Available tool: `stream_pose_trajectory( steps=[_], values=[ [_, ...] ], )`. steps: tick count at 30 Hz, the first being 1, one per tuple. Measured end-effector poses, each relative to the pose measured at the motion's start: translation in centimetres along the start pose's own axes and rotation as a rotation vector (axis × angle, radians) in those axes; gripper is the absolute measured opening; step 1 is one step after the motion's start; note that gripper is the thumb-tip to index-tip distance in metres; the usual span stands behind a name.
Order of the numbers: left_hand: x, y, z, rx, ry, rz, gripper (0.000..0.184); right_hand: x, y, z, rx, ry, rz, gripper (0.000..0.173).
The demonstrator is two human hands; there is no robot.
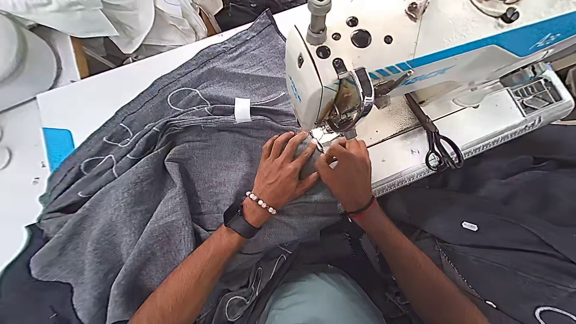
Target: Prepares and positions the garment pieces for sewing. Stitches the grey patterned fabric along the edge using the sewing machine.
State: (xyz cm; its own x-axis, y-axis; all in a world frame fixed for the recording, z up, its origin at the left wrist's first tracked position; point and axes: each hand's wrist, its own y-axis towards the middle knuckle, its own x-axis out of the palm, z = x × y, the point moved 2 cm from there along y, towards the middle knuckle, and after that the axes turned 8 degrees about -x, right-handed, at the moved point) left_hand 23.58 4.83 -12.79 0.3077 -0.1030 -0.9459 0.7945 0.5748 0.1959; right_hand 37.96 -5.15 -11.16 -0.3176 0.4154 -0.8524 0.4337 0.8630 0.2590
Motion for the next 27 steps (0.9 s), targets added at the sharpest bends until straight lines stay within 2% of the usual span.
stream_pose_trajectory(
  steps=[3,5,8,11,13,21,27],
  values=[
    [-0.3,-0.2,-0.4,0.021,-0.049,0.020,0.049,-0.4,1.2,-1.7,-0.004,0.042,-0.088,0.023],
    [-0.4,-0.4,-0.8,0.048,-0.056,-0.017,0.047,-1.1,-0.3,-2.0,0.079,0.209,-0.102,0.019],
    [-0.2,-0.6,-0.8,0.038,-0.040,-0.039,0.050,-1.4,-5.8,-3.0,0.240,0.479,-0.182,0.050],
    [-0.1,-0.6,-0.7,0.021,-0.011,-0.042,0.049,-1.6,-10.1,-4.6,0.289,0.651,-0.081,0.050],
    [-0.2,-0.5,-0.7,0.019,-0.007,-0.015,0.045,-1.7,-10.5,-4.8,0.297,0.722,-0.016,0.045],
    [-0.7,0.3,-1.3,0.080,0.047,0.047,0.037,-0.7,-8.3,-3.3,0.257,0.565,-0.020,0.040],
    [-1.0,0.8,-1.7,0.129,0.082,0.059,0.035,-0.5,-7.4,-2.9,0.297,0.529,-0.053,0.041]
  ],
)
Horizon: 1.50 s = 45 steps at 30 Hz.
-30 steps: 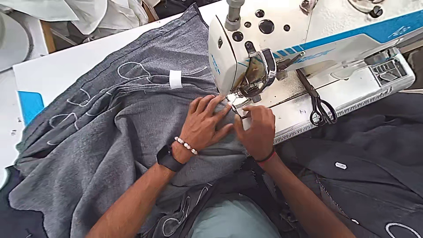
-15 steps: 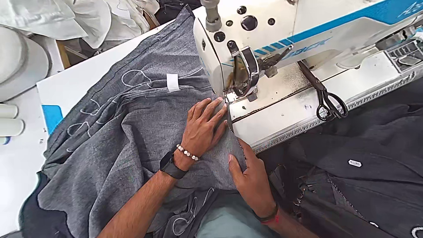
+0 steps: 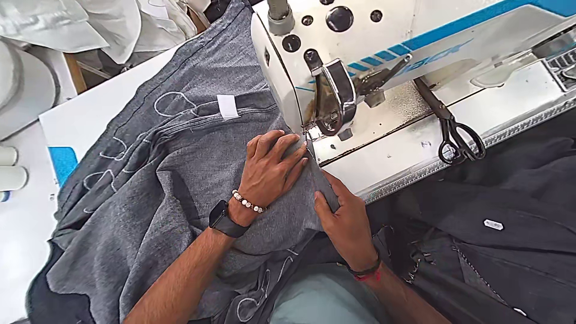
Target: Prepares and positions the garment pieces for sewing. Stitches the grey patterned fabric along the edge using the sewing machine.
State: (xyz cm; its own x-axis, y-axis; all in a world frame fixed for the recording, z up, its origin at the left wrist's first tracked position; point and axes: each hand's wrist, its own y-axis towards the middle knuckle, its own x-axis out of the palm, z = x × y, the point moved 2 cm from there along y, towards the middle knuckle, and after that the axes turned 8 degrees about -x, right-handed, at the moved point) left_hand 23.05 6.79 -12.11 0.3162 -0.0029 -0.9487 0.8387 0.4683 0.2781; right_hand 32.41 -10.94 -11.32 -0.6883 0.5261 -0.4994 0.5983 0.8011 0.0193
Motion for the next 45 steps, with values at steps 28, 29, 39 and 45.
stream_pose_trajectory(
  steps=[28,29,39,45],
  values=[
    [0.2,-0.8,1.9,-0.081,0.007,-0.013,0.034,-0.4,1.1,0.4,-0.031,-0.176,0.030,0.039],
    [0.2,-0.6,1.5,-0.060,0.000,-0.010,0.034,-0.4,1.1,0.4,-0.030,-0.185,0.027,0.039],
    [0.4,-1.3,3.4,-0.169,0.003,-0.006,0.036,-0.6,1.3,0.2,-0.093,-0.244,0.021,0.037],
    [0.2,-0.2,0.3,0.016,0.001,0.006,0.035,-0.5,1.6,0.1,-0.126,-0.258,0.032,0.037]
  ],
)
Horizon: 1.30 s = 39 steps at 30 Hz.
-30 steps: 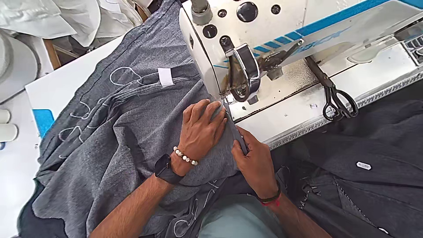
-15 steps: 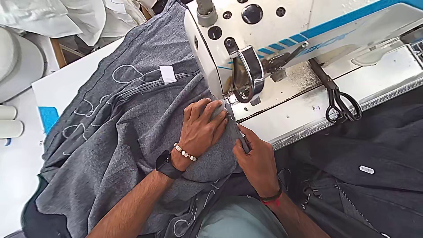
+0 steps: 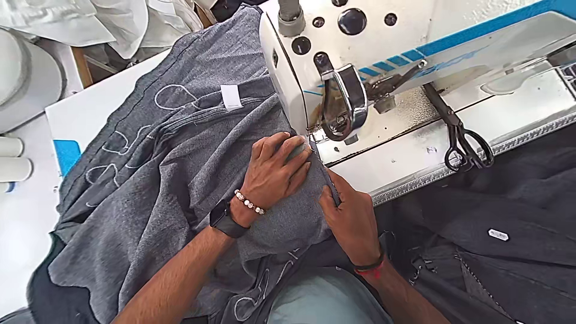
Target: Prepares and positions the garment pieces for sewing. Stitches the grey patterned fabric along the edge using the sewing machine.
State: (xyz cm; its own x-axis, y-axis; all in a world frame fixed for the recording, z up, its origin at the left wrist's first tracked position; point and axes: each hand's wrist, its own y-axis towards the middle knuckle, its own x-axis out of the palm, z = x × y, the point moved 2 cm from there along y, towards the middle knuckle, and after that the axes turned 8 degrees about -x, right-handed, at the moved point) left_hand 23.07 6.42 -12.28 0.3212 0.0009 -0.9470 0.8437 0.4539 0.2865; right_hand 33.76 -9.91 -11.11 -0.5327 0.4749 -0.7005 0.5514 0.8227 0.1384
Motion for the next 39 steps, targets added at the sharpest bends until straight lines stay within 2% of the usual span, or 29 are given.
stream_pose_trajectory(
  steps=[2,6,11,16,21,23,26,31,36,39],
  values=[
    [-0.3,-0.1,0.6,0.002,0.035,0.000,0.035,0.1,0.0,-0.1,0.008,-0.007,0.003,0.038],
    [0.4,-1.4,3.6,-0.194,0.030,-0.017,0.042,-0.1,-0.1,-0.1,0.004,-0.019,0.010,0.038],
    [0.3,-0.7,1.4,-0.081,-0.004,0.001,0.037,-0.5,-0.1,-0.2,-0.013,-0.025,0.008,0.038],
    [0.4,-1.4,2.8,-0.168,0.000,-0.040,0.041,-0.5,-0.1,-0.2,0.002,-0.021,0.002,0.039],
    [0.1,0.0,-0.1,0.011,-0.006,-0.031,0.039,-0.4,0.2,-0.2,0.002,-0.009,0.002,0.037],
    [-0.1,-0.3,0.9,-0.025,0.032,-0.012,0.039,-0.3,0.3,-0.3,0.009,-0.009,0.008,0.038],
    [0.4,-1.4,3.0,-0.192,0.025,-0.037,0.043,-0.5,0.3,-0.3,0.026,-0.003,-0.015,0.039],
    [0.2,-0.7,0.9,-0.039,0.006,-0.010,0.040,-1.1,-0.1,-0.6,-0.006,0.003,-0.016,0.039],
    [0.6,-1.7,3.7,-0.219,-0.001,-0.043,0.043,-1.2,-0.1,-0.6,-0.030,-0.035,-0.008,0.040],
    [0.5,-1.5,2.4,-0.159,-0.029,-0.055,0.043,-1.7,-0.7,-0.8,-0.054,-0.059,-0.018,0.039]
  ],
)
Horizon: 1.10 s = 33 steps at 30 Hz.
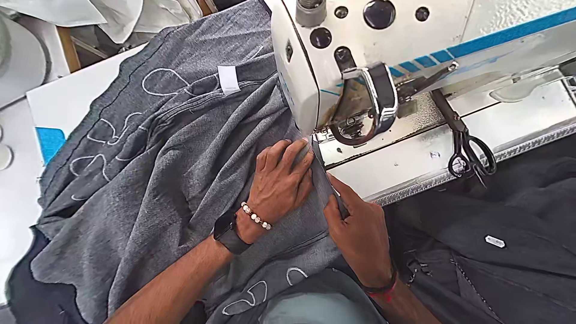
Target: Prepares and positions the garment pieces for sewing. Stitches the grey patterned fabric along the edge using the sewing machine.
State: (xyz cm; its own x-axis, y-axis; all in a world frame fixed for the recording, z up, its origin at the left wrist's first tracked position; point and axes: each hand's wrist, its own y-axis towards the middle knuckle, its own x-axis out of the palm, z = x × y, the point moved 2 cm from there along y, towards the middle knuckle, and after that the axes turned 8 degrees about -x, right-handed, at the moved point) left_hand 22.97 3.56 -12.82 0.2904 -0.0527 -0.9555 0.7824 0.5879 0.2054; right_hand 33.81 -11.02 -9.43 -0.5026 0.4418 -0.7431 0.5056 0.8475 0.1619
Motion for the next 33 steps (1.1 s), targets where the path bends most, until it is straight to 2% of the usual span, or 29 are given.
stream_pose_trajectory(
  steps=[7,15,16,17,19,20,21,24,27,30,32,33],
  values=[
    [-0.8,2.0,-2.3,0.197,0.018,0.057,0.036,-0.8,0.2,-1.3,-0.052,-0.113,0.015,0.034],
    [-2.3,5.3,-4.8,0.589,0.025,0.109,0.030,-0.8,5.1,-2.3,-0.122,-0.269,-0.095,0.032],
    [-2.6,4.9,-4.1,0.562,0.030,0.094,0.028,-0.4,5.9,-1.9,-0.116,-0.239,-0.094,0.035],
    [-2.6,4.2,-3.1,0.461,0.004,0.051,0.026,0.1,6.7,-1.3,-0.101,-0.213,-0.085,0.037],
    [-1.6,1.9,-1.1,0.135,-0.155,-0.039,0.031,1.3,8.1,0.4,-0.050,-0.176,-0.103,0.037],
    [-1.0,1.0,-0.7,0.018,-0.229,-0.046,0.033,1.7,8.6,1.0,-0.028,-0.164,-0.133,0.037],
    [-0.6,0.4,-0.8,-0.023,-0.261,-0.040,0.034,1.9,8.7,1.5,-0.030,-0.174,-0.139,0.037],
    [-0.4,0.4,-2.0,0.099,-0.194,-0.052,0.037,0.2,6.4,2.8,-0.081,-0.239,-0.142,0.041],
    [-0.6,0.6,-2.4,0.245,-0.173,-0.027,0.036,-2.9,2.1,5.1,-0.147,-0.124,-0.221,0.054],
    [-0.5,0.3,-1.8,0.324,-0.202,-0.012,0.035,-4.0,-3.5,4.9,-0.342,-0.027,-0.317,0.031],
    [-0.5,0.1,-1.3,0.290,-0.240,-0.018,0.031,-1.9,-7.2,3.6,-0.517,-0.071,-0.466,0.017],
    [-0.6,-0.1,-1.0,0.260,-0.263,-0.002,0.029,-0.4,-8.5,3.2,-0.567,-0.115,-0.564,0.016]
  ],
)
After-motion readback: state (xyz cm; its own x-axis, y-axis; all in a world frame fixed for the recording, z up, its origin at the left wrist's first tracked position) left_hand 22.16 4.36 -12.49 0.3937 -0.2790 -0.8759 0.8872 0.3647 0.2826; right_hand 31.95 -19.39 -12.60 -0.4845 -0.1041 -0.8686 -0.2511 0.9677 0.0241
